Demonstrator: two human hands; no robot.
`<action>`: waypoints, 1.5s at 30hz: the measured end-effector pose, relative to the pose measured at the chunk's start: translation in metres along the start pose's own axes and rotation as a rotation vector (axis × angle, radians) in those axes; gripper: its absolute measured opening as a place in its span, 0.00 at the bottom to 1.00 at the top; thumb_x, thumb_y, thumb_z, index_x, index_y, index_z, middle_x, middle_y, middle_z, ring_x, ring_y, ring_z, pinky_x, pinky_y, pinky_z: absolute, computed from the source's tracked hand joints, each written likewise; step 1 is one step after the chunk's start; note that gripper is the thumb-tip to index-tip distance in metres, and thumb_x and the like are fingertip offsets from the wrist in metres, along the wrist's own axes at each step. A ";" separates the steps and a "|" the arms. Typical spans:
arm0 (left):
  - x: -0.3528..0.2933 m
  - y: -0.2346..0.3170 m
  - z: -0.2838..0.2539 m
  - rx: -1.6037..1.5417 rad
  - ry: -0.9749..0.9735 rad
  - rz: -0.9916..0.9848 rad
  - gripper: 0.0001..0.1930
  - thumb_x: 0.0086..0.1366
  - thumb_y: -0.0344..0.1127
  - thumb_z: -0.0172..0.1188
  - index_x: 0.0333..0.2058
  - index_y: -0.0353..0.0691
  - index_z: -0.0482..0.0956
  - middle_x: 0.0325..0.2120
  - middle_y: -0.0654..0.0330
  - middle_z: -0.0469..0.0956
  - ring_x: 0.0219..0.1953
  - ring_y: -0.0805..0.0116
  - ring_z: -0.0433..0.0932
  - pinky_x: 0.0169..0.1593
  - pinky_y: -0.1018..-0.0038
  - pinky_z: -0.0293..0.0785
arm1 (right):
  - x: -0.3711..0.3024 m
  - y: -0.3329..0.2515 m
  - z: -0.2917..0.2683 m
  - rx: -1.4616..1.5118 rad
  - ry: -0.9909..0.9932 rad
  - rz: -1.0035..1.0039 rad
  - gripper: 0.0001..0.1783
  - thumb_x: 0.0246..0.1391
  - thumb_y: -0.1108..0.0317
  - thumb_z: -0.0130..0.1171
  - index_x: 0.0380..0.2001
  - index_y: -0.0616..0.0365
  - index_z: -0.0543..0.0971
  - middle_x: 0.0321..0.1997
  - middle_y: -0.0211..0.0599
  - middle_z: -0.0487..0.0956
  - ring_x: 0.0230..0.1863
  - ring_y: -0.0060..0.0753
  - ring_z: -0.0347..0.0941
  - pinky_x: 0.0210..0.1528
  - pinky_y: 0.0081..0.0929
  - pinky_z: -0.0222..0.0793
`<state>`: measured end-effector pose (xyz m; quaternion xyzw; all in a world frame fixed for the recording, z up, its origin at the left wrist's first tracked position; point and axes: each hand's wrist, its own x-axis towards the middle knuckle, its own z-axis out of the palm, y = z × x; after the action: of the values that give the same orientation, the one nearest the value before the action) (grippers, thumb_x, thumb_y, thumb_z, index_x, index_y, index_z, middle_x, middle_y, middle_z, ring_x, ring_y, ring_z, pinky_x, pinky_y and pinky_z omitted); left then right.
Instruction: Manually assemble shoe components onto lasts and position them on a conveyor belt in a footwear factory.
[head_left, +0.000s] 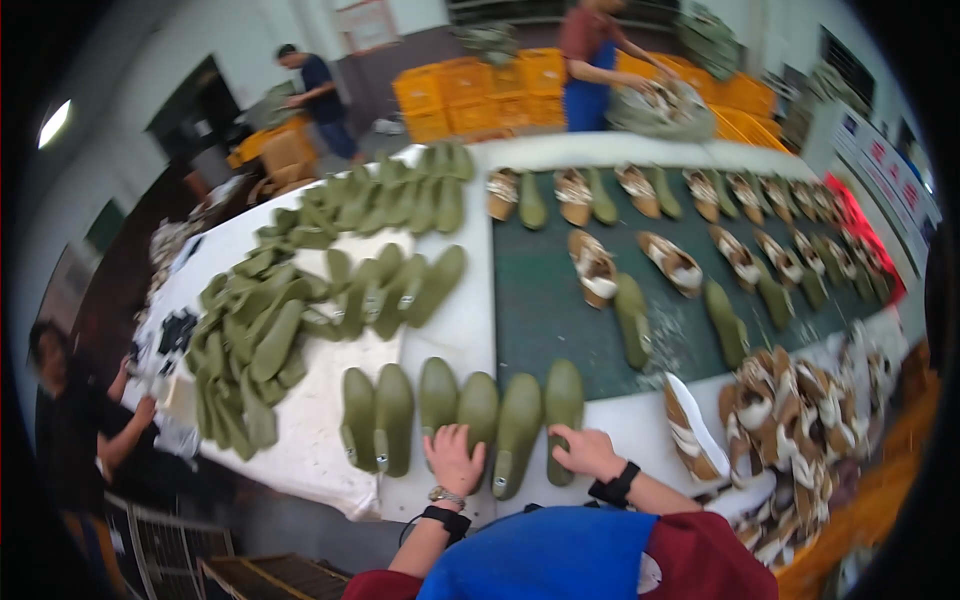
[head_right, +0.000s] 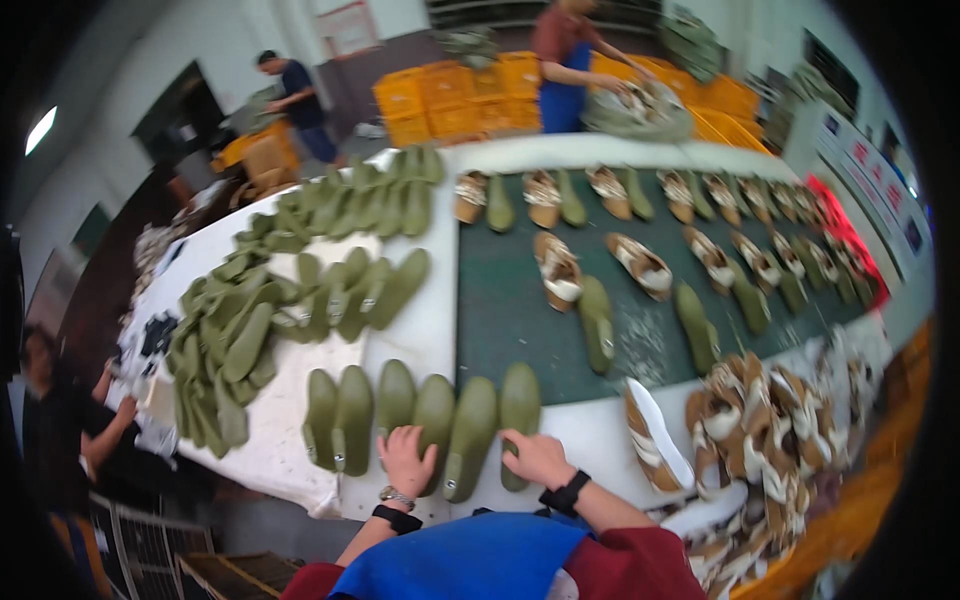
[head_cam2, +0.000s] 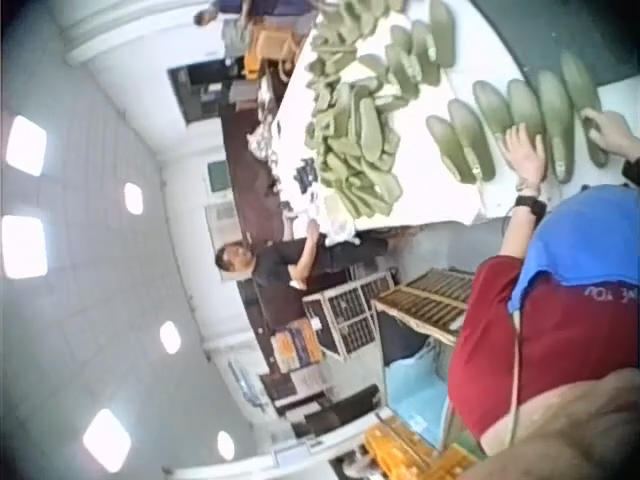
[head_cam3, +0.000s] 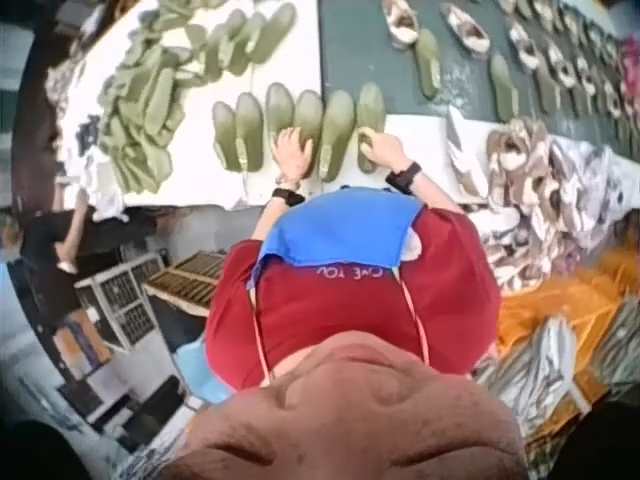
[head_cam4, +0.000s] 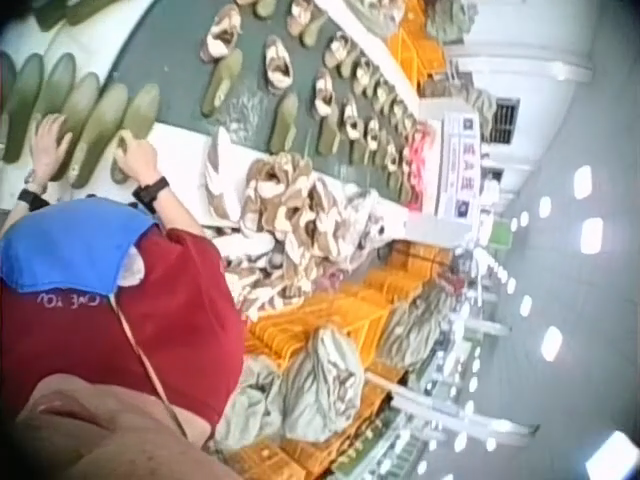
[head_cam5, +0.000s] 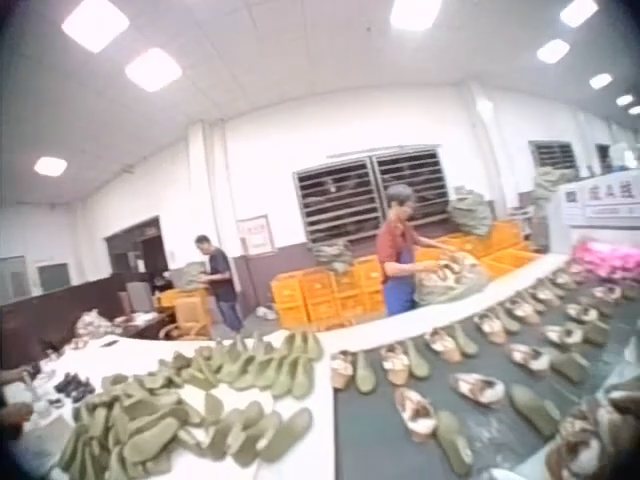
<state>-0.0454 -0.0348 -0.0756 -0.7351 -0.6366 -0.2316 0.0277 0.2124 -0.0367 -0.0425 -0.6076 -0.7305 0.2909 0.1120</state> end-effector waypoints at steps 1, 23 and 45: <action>0.001 0.000 0.001 -0.028 -0.034 -0.010 0.21 0.52 0.41 0.61 0.45 0.42 0.72 0.45 0.57 0.73 0.51 0.59 0.68 0.60 0.49 0.49 | 0.004 0.010 -0.007 0.111 0.012 0.011 0.20 0.46 0.55 0.52 0.45 0.41 0.73 0.26 0.45 0.78 0.29 0.50 0.76 0.33 0.43 0.71; -0.007 0.003 -0.010 -0.031 -0.122 0.002 0.23 0.54 0.42 0.59 0.49 0.42 0.73 0.47 0.53 0.73 0.54 0.52 0.66 0.63 0.52 0.48 | 0.152 0.042 -0.029 0.045 0.140 0.098 0.30 0.53 0.56 0.51 0.60 0.43 0.61 0.39 0.49 0.79 0.41 0.51 0.76 0.43 0.45 0.70; 0.016 0.005 -0.011 -0.019 -0.323 0.184 0.29 0.51 0.37 0.62 0.53 0.39 0.66 0.51 0.52 0.68 0.55 0.53 0.66 0.61 0.51 0.52 | -0.182 0.151 -0.019 0.053 0.904 0.709 0.27 0.43 0.56 0.57 0.47 0.58 0.73 0.41 0.45 0.76 0.47 0.49 0.69 0.50 0.44 0.64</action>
<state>-0.0421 -0.0248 -0.0589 -0.8181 -0.5606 -0.1131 -0.0606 0.3892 -0.1912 -0.0773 -0.8763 -0.3541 0.0403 0.3241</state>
